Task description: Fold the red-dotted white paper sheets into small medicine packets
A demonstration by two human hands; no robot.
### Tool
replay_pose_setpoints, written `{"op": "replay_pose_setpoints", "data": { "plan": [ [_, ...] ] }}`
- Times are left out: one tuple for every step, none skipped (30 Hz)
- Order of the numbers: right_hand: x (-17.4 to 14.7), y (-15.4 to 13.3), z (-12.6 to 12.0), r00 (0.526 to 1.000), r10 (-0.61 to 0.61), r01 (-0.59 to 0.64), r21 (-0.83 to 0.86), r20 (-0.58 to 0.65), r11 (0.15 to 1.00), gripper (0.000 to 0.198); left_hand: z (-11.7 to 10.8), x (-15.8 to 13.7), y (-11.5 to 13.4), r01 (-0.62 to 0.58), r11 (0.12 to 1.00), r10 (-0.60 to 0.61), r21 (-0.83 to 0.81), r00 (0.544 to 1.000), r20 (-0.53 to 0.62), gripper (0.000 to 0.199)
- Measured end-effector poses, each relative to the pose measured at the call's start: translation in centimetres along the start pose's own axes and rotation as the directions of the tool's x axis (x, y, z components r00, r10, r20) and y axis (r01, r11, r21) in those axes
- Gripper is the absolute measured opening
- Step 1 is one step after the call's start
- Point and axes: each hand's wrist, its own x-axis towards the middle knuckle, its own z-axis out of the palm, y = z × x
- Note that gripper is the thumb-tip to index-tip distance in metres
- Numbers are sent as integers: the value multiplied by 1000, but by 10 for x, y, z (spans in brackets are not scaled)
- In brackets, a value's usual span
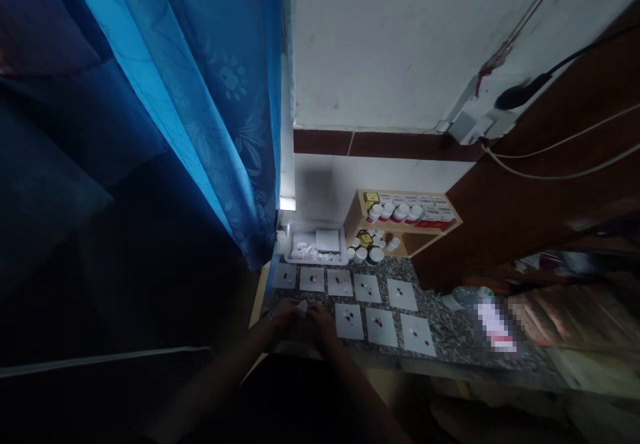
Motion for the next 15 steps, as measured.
{"op": "replay_pose_setpoints", "data": {
  "plan": [
    [0,-2,0,1000,16,-16,23,-2,1000,19,-1,-1,2,-3,998,4,55,1000,-16,26],
    [0,-3,0,1000,24,-24,41,-1,999,19,-3,-1,4,-2,993,5,115,1000,-21,25],
    [0,-4,-1,1000,25,-25,52,1,998,19,-4,-2,7,0,986,3,166,1000,-16,23],
    [0,-5,-1,1000,24,-24,54,-1,998,18,-6,-3,9,3,980,-3,200,1000,-2,21],
    [0,-6,-2,1000,18,-18,49,-3,999,18,-7,-3,10,13,978,-17,207,1000,20,19],
    [1,-7,-3,1000,12,-12,39,-7,999,18,-7,-4,12,28,981,-37,192,998,41,17],
    [1,-7,-3,1000,7,-7,25,-15,1000,17,-6,-5,12,46,985,-57,166,997,61,16],
    [1,-7,-4,1000,5,-5,9,-29,1000,17,-5,-5,12,67,988,-79,138,994,79,15],
    [0,-8,-5,999,2,-3,-8,-47,1000,17,-3,-5,12,89,990,-99,112,991,90,12],
    [0,-8,-6,998,-1,-1,-26,-67,1000,17,0,-6,12,110,990,-118,91,988,97,10],
    [-1,-8,-7,996,-4,0,-45,-87,999,17,2,-6,11,119,990,-125,72,988,90,8],
    [-2,-8,-8,994,-8,1,-63,-106,998,18,5,-6,10,112,992,-116,59,991,71,8],
    [-3,-8,-8,993,-15,6,-77,-119,997,18,8,-7,10,93,994,-95,48,995,41,8],
    [-4,-7,-8,992,-22,11,-85,-128,996,18,10,-7,9,66,997,-66,45,998,5,10],
    [-4,-7,-8,991,-28,16,-88,-133,996,19,11,-8,9,33,998,-31,51,999,-35,14]
  ]
}}
